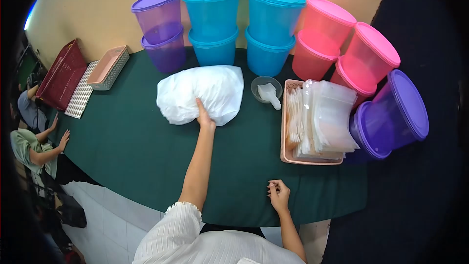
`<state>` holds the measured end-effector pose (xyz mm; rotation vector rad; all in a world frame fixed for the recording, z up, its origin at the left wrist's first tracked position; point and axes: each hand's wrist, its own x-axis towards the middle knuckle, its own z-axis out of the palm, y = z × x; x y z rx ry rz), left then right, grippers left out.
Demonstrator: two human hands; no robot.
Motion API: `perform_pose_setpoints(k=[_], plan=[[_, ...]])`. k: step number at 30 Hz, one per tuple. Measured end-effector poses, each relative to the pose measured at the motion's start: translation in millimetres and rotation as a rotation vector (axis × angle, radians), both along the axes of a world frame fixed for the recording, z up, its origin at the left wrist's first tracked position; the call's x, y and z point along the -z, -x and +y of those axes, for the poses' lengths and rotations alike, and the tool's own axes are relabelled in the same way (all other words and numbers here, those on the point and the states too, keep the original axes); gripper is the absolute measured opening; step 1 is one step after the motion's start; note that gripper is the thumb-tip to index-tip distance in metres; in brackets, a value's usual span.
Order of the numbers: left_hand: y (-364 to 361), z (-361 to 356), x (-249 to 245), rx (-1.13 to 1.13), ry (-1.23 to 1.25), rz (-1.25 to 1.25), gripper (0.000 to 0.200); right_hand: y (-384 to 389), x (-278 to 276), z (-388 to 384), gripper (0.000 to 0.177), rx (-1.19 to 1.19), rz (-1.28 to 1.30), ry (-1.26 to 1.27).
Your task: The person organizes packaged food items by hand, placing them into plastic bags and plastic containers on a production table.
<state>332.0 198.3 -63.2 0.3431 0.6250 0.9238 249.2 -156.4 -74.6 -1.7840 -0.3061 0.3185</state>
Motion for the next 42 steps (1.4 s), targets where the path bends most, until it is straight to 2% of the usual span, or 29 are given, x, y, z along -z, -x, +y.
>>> perform_pose_setpoints(k=[2, 4, 6, 8, 12, 14, 17, 20, 22, 24, 26, 27, 28, 30, 31, 32, 34, 36, 38, 39, 41, 42], plan=[[-21, 12, 6, -0.052, -0.014, 0.105, 0.068, 0, 2, 3, 0.009, 0.013, -0.024, 0.002], [-36, 16, 6, -0.032, -0.048, 0.119, 0.070, 2, -2, 4, 0.007, 0.046, -0.106, 0.072], [-46, 15, 3, -0.005, -0.047, 0.251, 0.073, 4, 0, 6, 0.007, 0.062, -0.108, 0.068], [-53, 19, 13, -0.045, -0.090, 0.219, 0.076, 5, -1, 10, 0.006, 0.075, -0.105, 0.061], [-45, 10, -1, 0.029, -0.028, 0.253, 0.080, 5, -3, 8, 0.004, 0.090, -0.114, 0.098], [-48, 11, -2, 0.003, -0.067, 0.145, 0.081, 5, -3, 10, 0.004, 0.098, -0.113, 0.093], [-49, 4, -15, -0.063, -0.054, 0.120, 0.081, 5, -5, 10, 0.004, 0.099, -0.118, 0.083], [-43, 6, -19, 0.009, 0.004, 0.154, 0.089, 4, -3, 8, 0.004, 0.095, -0.128, 0.070], [-38, 7, -20, 0.069, -0.011, 0.134, 0.084, 3, 1, 8, 0.004, 0.108, -0.130, 0.072], [-40, 15, -5, 0.092, -0.107, -0.027, 0.091, 3, 4, 7, 0.004, 0.084, -0.185, 0.052], [-36, 16, -12, 0.155, -0.045, -0.024, 0.088, 3, -1, 6, 0.004, 0.103, -0.182, 0.076], [-36, 21, -11, 0.228, -0.088, -0.091, 0.108, 4, -4, 7, 0.004, 0.091, -0.184, 0.066], [-36, 21, -18, 0.244, -0.088, -0.090, 0.108, 4, -6, 6, 0.004, 0.074, -0.187, 0.053], [-29, 23, -37, 0.240, 0.209, 0.293, 0.131, 4, -6, 5, 0.003, 0.071, -0.182, 0.051], [-23, 19, -49, 0.302, 0.232, 0.277, 0.147, 5, -5, 5, 0.004, 0.074, -0.181, 0.038], [-17, 14, -59, 0.295, 0.228, 0.280, 0.147, 5, -4, 4, 0.004, 0.073, -0.179, 0.027], [-6, 3, -75, 0.270, 0.201, 0.398, 0.149, 4, 2, 3, 0.003, 0.060, -0.180, 0.017], [16, -13, -86, 0.277, 0.128, 0.402, 0.149, 5, 6, -3, 0.003, 0.033, -0.074, -0.080], [39, -27, -86, 0.279, -0.018, 0.444, 0.119, 7, -4, -19, 0.004, 0.040, -0.074, -0.130], [59, -27, -67, 0.318, -0.144, 0.390, 0.121, 6, -16, -33, 0.005, 0.080, -0.205, -0.059], [123, -59, -75, 0.406, -0.382, 0.516, 0.121, -3, -35, -70, 0.009, 0.190, -0.471, 0.072], [150, -62, -57, 0.365, -0.539, 0.693, 0.114, -13, -37, -92, 0.012, 0.262, -0.607, 0.135]])
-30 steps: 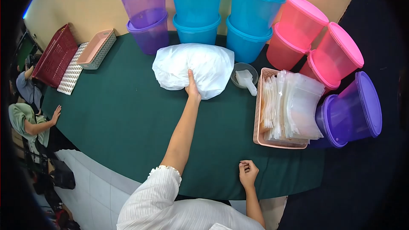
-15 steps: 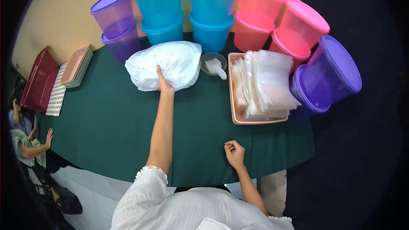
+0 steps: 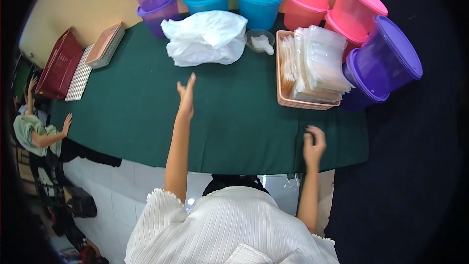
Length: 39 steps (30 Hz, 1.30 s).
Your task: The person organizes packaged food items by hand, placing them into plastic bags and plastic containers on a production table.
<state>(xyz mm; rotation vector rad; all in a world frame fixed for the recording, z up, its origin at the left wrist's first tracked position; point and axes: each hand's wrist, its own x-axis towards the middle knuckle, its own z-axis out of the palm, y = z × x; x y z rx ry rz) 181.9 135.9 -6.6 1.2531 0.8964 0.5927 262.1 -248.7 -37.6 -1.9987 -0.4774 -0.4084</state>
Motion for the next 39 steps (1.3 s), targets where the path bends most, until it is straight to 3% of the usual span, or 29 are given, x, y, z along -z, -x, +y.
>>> perform_pose_setpoints(k=[3, 4, 5, 7, 9, 10, 11, 12, 14, 16, 22, 26, 30, 34, 39], plan=[[90, -17, 25, -0.075, -0.486, 0.557, 0.100, -29, 31, -87, 0.029, 0.422, -0.036, 0.338], [117, -18, 37, -0.104, -0.512, 0.641, 0.096, -35, 43, -103, 0.037, 0.574, 0.014, 0.464], [141, -17, 49, -0.143, -0.518, 0.705, 0.094, -33, 49, -96, 0.037, 0.563, 0.016, 0.462], [174, -14, 65, -0.165, -0.542, 0.811, 0.088, -21, 53, -70, 0.050, 0.784, 0.310, 0.746], [186, -15, 68, -0.176, -0.554, 0.831, 0.086, 15, 36, -8, 0.057, 0.412, 0.272, 0.799], [183, -20, 60, -0.184, -0.524, 0.798, 0.083, 36, 54, 19, 0.055, 0.267, 0.015, 0.833], [176, -23, 51, -0.191, -0.494, 0.761, 0.080, 60, 39, 50, 0.053, -0.017, 0.044, 0.635], [168, -24, 40, -0.197, -0.495, 0.753, 0.080, 81, 19, 75, 0.054, -0.309, 0.118, 0.717], [145, -20, 14, -0.173, -0.568, 0.538, 0.074, 112, 27, 105, 0.055, -0.723, 0.141, 0.573], [112, -2, -18, -0.153, -0.737, 0.371, 0.067, 128, 22, 122, 0.055, -0.811, 0.090, 0.607], [-33, 71, -140, -0.062, -1.343, -0.115, 0.043, 120, 26, 131, 0.036, -0.719, 0.081, 0.462], [-137, 107, -174, 0.025, -1.491, -0.055, 0.041, 127, 23, 141, 0.023, -0.548, 0.103, 0.394], [-205, 146, -126, 0.093, -1.677, 0.135, 0.044, 125, 29, 150, 0.011, -0.385, 0.157, 0.275], [-188, 128, -74, 0.350, -1.464, 0.529, 0.051, 123, 28, 157, 0.008, -0.329, 0.149, 0.236], [-149, 103, -19, 0.224, -1.520, 0.353, 0.049, 123, 26, 166, 0.007, -0.234, 0.114, 0.249]])
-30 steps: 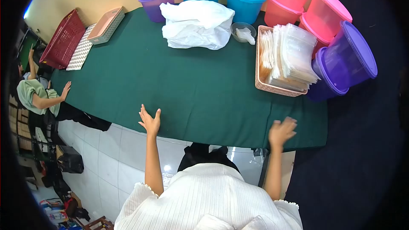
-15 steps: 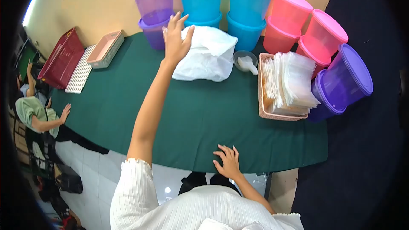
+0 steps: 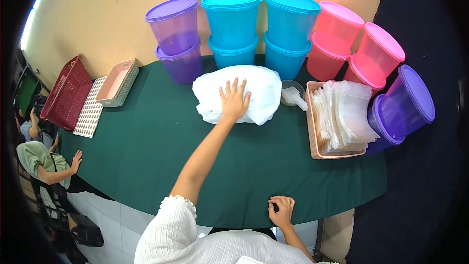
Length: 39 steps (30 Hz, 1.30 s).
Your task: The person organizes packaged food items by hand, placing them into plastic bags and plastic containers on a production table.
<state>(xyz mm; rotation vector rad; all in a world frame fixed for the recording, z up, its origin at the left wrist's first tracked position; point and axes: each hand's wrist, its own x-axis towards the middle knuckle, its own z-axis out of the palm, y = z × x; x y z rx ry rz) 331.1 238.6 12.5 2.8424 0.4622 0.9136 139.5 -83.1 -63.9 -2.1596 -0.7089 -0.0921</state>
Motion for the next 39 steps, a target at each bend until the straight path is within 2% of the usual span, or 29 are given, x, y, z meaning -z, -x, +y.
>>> perform_pose_setpoints(k=[32, 34, 35, 37, 38, 39], plan=[[-3, -1, 16, -0.015, 0.030, 0.008, 0.049, -3, -1, 4, 0.007, 0.032, -0.025, 0.021], [2, -5, 16, -0.119, -0.148, -0.124, 0.066, -3, -1, 4, 0.006, 0.027, -0.021, 0.015], [2, -6, 21, -0.116, -0.147, -0.126, 0.066, -4, -1, 3, 0.006, 0.031, -0.022, 0.016], [-3, -4, 44, -0.302, 0.239, -0.672, 0.107, -4, 0, 3, 0.006, 0.031, -0.017, 0.026], [-5, -2, 55, -0.418, 0.548, -0.676, 0.126, -3, 0, 3, 0.006, 0.036, -0.019, 0.027], [-16, 13, 102, -0.561, 0.829, -0.627, 0.124, -3, 1, 3, 0.007, 0.039, -0.021, 0.027]])
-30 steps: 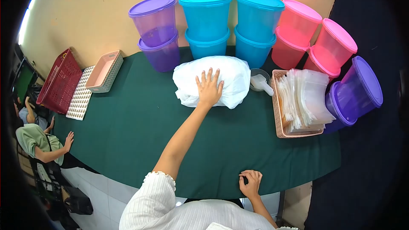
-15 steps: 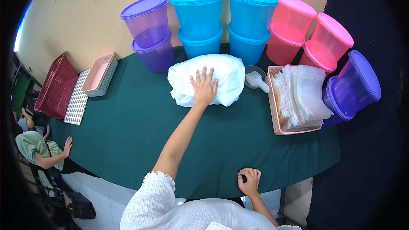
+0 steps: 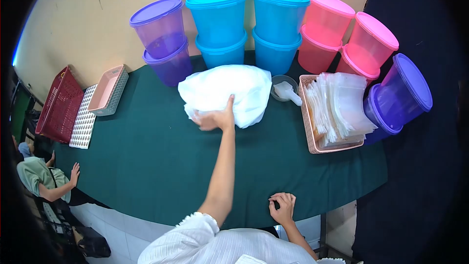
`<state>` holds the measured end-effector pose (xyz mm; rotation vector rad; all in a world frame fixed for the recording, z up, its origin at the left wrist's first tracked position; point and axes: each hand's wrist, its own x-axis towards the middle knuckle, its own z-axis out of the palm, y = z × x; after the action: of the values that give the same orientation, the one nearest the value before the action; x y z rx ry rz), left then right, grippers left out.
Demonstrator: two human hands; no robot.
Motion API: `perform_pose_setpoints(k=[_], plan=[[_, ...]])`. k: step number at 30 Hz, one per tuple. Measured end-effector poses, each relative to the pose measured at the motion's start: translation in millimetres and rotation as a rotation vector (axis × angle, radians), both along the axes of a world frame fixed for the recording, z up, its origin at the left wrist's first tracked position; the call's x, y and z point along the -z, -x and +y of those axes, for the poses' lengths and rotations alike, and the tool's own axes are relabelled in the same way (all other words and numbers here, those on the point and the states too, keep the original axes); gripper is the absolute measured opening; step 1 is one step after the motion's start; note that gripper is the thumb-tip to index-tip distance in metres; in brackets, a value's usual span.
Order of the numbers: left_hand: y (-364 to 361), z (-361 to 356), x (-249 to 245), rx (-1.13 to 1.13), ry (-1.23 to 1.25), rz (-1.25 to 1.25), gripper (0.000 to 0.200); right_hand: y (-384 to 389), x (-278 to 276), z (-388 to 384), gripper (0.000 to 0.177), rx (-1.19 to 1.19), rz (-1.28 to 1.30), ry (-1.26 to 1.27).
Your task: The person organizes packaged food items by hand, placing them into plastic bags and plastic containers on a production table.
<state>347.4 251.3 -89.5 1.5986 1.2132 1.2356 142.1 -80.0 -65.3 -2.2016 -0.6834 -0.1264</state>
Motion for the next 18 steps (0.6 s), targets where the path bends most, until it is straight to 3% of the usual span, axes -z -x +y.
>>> perform_pose_setpoints(k=[2, 3, 5, 6, 8, 10, 11, 13, 16, 18], plan=[[26, -61, -100, -0.213, 0.656, -0.148, 0.120, -1, 0, 0, 0.007, 0.006, -0.006, 0.008], [17, -55, -86, -0.207, 0.665, -0.147, 0.120, -1, 0, 0, 0.007, 0.005, -0.004, 0.000], [-10, -29, -35, 0.386, 1.109, -0.959, 0.113, -1, 0, 0, 0.006, 0.012, -0.003, 0.001], [-20, -22, -24, 0.504, 1.206, -1.063, 0.067, -1, 0, 1, 0.006, 0.030, -0.005, 0.006], [-25, -19, -16, 0.573, 1.183, -1.032, 0.065, -1, -1, 1, 0.006, 0.027, 0.001, -0.012], [-14, -26, -20, 0.469, 1.108, -1.004, 0.086, -1, -1, 1, 0.006, 0.049, -0.014, -0.007], [-6, -27, -24, 0.464, 1.087, -0.955, 0.076, -1, 0, 0, 0.005, 0.040, -0.009, -0.010], [15, -19, -15, 0.640, 1.081, -0.933, 0.066, -2, -2, 1, 0.005, 0.032, -0.007, -0.014], [79, 0, -24, 1.009, 1.132, -0.638, 0.058, -1, -1, -1, 0.005, 0.029, -0.006, -0.021], [131, 10, -45, 1.011, 1.175, -0.438, 0.058, 0, 0, -2, 0.004, 0.033, 0.002, -0.026]])
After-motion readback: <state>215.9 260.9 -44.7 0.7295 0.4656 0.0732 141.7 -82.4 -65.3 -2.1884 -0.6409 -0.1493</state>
